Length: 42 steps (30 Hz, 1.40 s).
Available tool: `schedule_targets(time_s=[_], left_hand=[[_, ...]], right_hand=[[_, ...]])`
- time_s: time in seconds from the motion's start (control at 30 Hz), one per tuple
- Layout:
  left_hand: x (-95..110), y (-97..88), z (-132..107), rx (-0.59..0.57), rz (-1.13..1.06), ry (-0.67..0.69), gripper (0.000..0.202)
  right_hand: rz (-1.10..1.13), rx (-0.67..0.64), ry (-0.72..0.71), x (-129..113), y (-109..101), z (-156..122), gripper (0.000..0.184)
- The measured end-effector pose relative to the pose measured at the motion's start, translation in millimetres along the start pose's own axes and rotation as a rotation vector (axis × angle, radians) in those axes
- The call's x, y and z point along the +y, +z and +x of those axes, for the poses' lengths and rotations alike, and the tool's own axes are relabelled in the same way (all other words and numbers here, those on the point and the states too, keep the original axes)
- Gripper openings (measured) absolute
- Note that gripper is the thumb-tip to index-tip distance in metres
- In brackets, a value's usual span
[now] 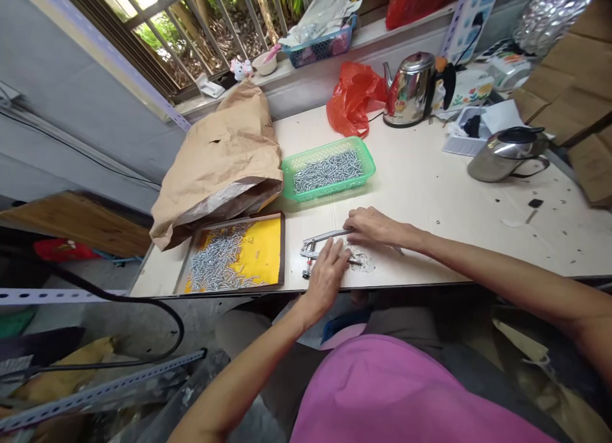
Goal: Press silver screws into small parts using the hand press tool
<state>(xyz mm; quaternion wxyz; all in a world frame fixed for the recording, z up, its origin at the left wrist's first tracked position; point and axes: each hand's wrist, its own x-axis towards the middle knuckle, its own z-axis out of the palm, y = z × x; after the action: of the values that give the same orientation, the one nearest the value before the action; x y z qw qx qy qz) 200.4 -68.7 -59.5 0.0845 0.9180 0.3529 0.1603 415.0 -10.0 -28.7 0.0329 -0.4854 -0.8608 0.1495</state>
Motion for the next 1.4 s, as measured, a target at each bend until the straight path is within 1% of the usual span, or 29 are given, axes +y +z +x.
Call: schedule_targets(time_s=[0.07,0.13,0.17,0.23,0.27,0.3,0.37,0.4,0.43,0.47,0.5,0.53,0.6,0.67,0.7,0.77,0.8,0.87,0.93,0.97,1.0,1.03,1.1,1.2,1.27,1.33,1.37,1.4], left_hand=[[8,7.6,-6,0.012,-0.042,0.007,0.03],[12,11.7,-7,0.026,-0.084,0.004,0.029],[14,12.2,-6,0.033,-0.101,0.002,0.029],[18,10.1,-4,0.046,-0.131,0.006,0.029],[21,7.5,-5,0.053,-0.147,0.015,0.029],[24,3.7,-7,0.053,-0.163,0.034,0.03],[28,-7.7,-16,0.046,-0.181,0.101,0.027],[27,-15.5,-23,0.049,-0.177,0.128,0.025],[25,-24.7,-30,0.064,-0.161,0.127,0.023],[18,-35.0,-37,0.093,-0.131,0.089,0.021],[8,-46.1,-44,0.137,-0.087,0.007,0.02],[-5,-57.5,-50,0.19,-0.034,-0.11,0.02],[-39,-78.9,-59,0.289,0.089,-0.381,0.022],[-76,-94.8,-63,0.31,0.186,-0.572,0.025],[-92,-99.7,-64,0.281,0.219,-0.627,0.024],[-118,-103.7,-65,0.176,0.261,-0.683,0.023],[-127,-103.4,-64,0.11,0.274,-0.69,0.023],[-137,-100.4,-64,-0.006,0.294,-0.679,0.025],[-141,-96.7,-63,-0.091,0.311,-0.645,0.028],[-141,-95.1,-63,-0.118,0.324,-0.638,0.029],[-142,-93.7,-62,-0.137,0.339,-0.639,0.029],[-142,-92.5,-62,-0.149,0.355,-0.645,0.029],[-142,-91.3,-61,-0.17,0.384,-0.65,0.027],[-142,-94.0,-58,-0.217,0.387,-0.632,0.026],[-138,-99.0,-52,-0.226,0.36,-0.646,0.024],[-127,-104.1,-44,-0.156,0.272,-0.673,0.02],[-118,-105.6,-38,-0.106,0.179,-0.704,0.018],[-107,-105.7,-33,-0.067,0.042,-0.746,0.016]], right_hand=[[-0.003,0.064,0.024,7,-2,7,0.017],[-0.019,0.084,0.046,6,-5,15,0.015],[-0.043,0.08,0.075,2,-8,19,0.015],[-0.112,0.075,0.106,-15,-12,26,0.016],[-0.137,0.072,0.066,-28,-13,29,0.017],[-0.146,0.073,-0.014,-41,-13,33,0.018],[-0.121,0.048,-0.261,-69,-7,41,0.016],[-0.118,0.028,-0.37,-80,-1,46,0.014],[-0.125,0.006,-0.454,-89,5,50,0.012],[-0.139,-0.009,-0.515,-95,12,55,0.011],[-0.158,-0.014,-0.56,-99,19,60,0.013],[-0.172,-0.008,-0.597,-101,25,64,0.015],[-0.176,0.035,-0.639,-103,34,71,0.018],[-0.128,0.103,-0.611,-103,34,75,0.019],[-0.081,0.15,-0.563,-102,29,76,0.019],[0.028,0.289,-0.417,-95,10,77,0.019],[0.073,0.376,-0.334,-88,-4,78,0.021],[0.084,0.538,-0.173,-69,-36,81,0.026],[0.009,0.615,-0.036,-47,-63,80,0.026],[-0.042,0.633,0.037,-37,-73,78,0.025],[-0.085,0.632,0.091,-30,-79,73,0.025],[-0.112,0.61,0.125,-25,-80,67,0.026],[-0.089,0.493,0.108,-25,-70,47,0.026],[0.063,0.209,-0.005,-42,-35,11,0.023],[0.104,0.068,-0.037,-56,-10,-11,0.023],[0.076,0.003,-0.018,-67,10,-25,0.021],[0.054,-0.009,-0.001,-69,17,-29,0.019],[0.034,-0.012,0.015,-71,23,-31,0.018]])
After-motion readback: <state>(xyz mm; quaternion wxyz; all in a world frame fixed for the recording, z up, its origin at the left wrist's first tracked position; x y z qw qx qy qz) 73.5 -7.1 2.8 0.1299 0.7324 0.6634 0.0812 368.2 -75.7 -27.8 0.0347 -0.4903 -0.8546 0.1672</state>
